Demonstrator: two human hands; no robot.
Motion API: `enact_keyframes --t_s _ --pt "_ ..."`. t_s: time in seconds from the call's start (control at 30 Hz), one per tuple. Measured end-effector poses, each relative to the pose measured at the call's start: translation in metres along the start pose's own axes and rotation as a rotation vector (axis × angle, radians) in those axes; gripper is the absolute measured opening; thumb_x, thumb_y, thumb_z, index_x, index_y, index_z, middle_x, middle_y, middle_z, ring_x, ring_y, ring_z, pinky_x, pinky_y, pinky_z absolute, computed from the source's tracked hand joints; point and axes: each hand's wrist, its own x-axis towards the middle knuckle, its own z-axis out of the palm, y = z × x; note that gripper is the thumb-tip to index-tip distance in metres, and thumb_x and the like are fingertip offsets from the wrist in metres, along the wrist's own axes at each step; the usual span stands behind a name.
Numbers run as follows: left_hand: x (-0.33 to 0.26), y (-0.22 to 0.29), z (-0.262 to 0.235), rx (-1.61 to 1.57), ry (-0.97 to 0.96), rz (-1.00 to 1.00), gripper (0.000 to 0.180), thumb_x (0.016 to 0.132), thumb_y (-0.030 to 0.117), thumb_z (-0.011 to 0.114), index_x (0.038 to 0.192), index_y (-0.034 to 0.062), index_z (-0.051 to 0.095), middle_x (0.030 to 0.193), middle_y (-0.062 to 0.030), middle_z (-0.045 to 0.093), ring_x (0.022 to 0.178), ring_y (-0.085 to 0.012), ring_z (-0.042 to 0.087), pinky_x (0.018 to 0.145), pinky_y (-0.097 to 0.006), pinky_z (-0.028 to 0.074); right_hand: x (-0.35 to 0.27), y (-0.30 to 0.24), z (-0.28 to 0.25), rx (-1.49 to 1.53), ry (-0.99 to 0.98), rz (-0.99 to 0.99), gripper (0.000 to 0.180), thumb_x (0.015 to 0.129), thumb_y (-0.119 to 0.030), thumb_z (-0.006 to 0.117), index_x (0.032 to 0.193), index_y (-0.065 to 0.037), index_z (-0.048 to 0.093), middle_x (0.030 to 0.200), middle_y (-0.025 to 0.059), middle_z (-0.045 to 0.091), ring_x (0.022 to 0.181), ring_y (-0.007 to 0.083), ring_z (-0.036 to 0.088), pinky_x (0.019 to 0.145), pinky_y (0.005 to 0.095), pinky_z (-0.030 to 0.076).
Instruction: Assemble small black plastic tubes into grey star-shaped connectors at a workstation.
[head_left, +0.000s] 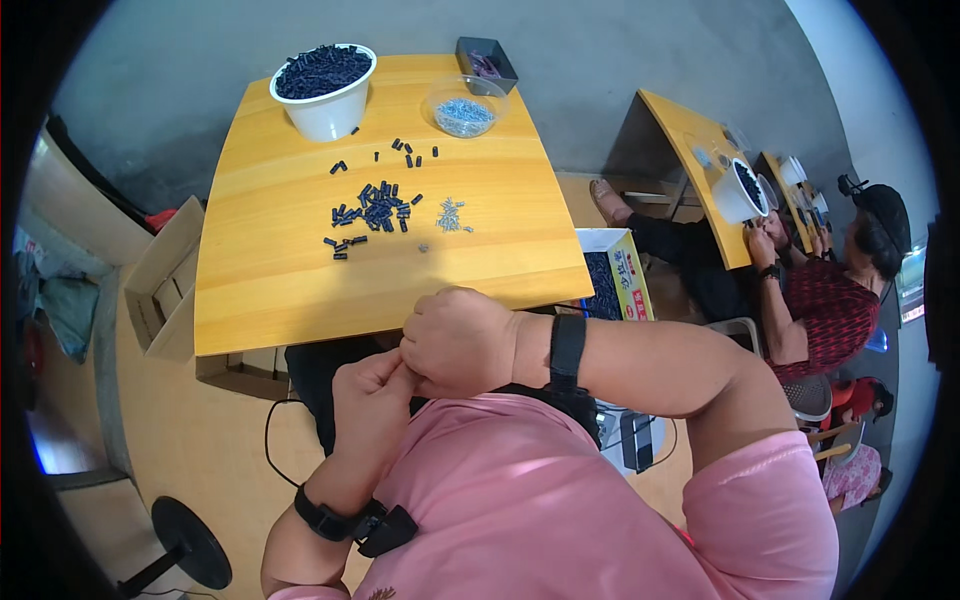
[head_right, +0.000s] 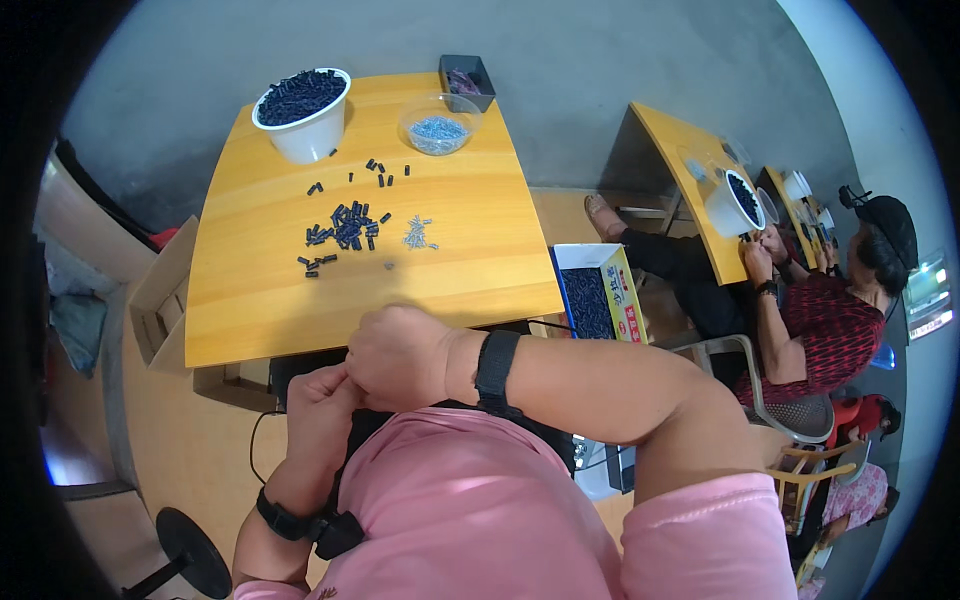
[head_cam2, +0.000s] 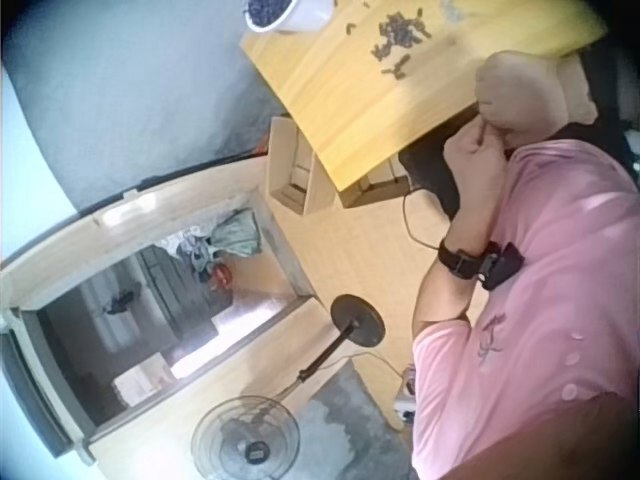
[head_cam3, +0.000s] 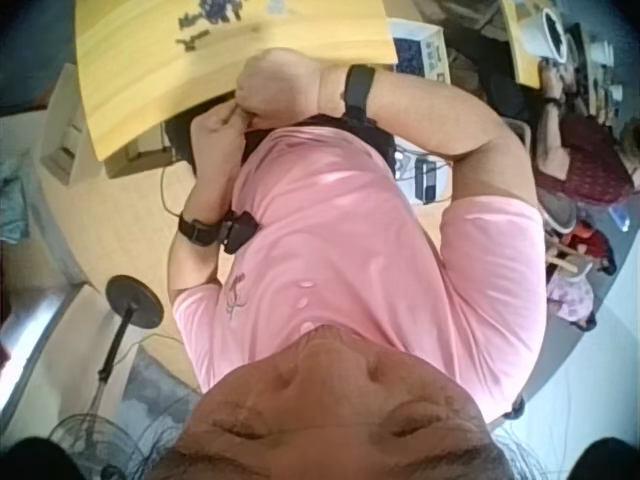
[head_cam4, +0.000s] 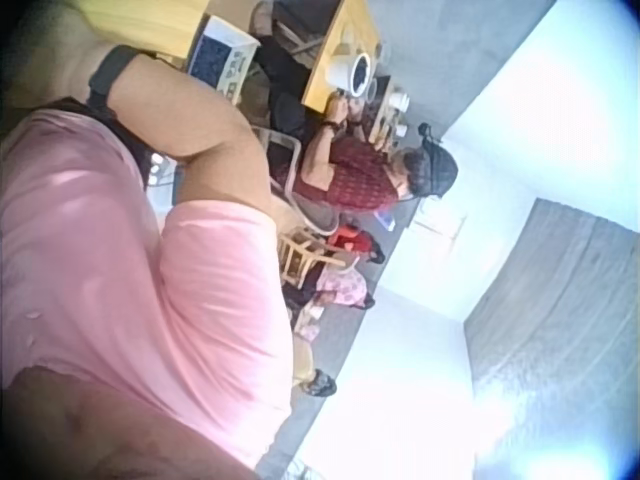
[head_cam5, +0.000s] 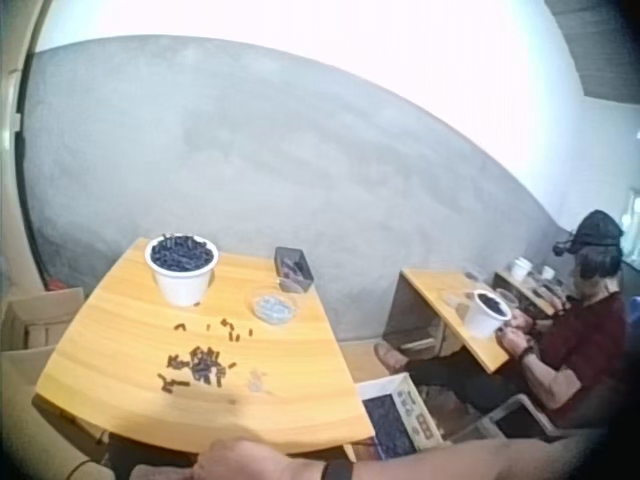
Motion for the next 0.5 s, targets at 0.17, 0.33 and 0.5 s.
enact_keyframes --t_s 0.17,0.33,0.5 --pt "0.003 -0.009 -0.019 0.011 0.081 0.043 0.019 0.09 0.006 0.053 0.097 -0.0068 0.065 0.081 -0.005 0.066 0.073 -0.0079 0.06 0.066 -0.021 0.048 0.013 -0.007 0.013 -0.029 0.132 0.0 0.026 0.074 -0.033 0.061 0.063 -0.009 0.061 0.066 0.0059 0.059 0.068 0.0224 0.059 0.062 0.0335 0.048" --pt "-0.007 -0.024 -0.058 -0.382 0.233 -0.158 0.023 0.091 0.014 0.055 0.105 -0.0035 0.062 0.093 -0.0082 0.065 0.081 -0.0138 0.062 0.072 -0.024 0.05 0.031 -0.012 0.017 -0.047 0.132 -0.074 0.024 0.078 -0.03 0.06 0.068 -0.008 0.061 0.07 0.0084 0.057 0.072 0.0256 0.057 0.066 0.0351 0.047" --pt "-0.013 -0.082 -0.153 -0.746 0.658 -0.216 0.016 0.091 0.014 0.054 0.097 0.0006 0.06 0.081 -0.0045 0.061 0.072 -0.0128 0.059 0.063 -0.019 0.049 0.019 0.009 0.038 0.226 0.103 0.086 0.021 0.077 -0.023 0.061 0.07 -0.003 0.061 0.072 0.0113 0.058 0.077 0.0297 0.056 0.071 0.0389 0.046"
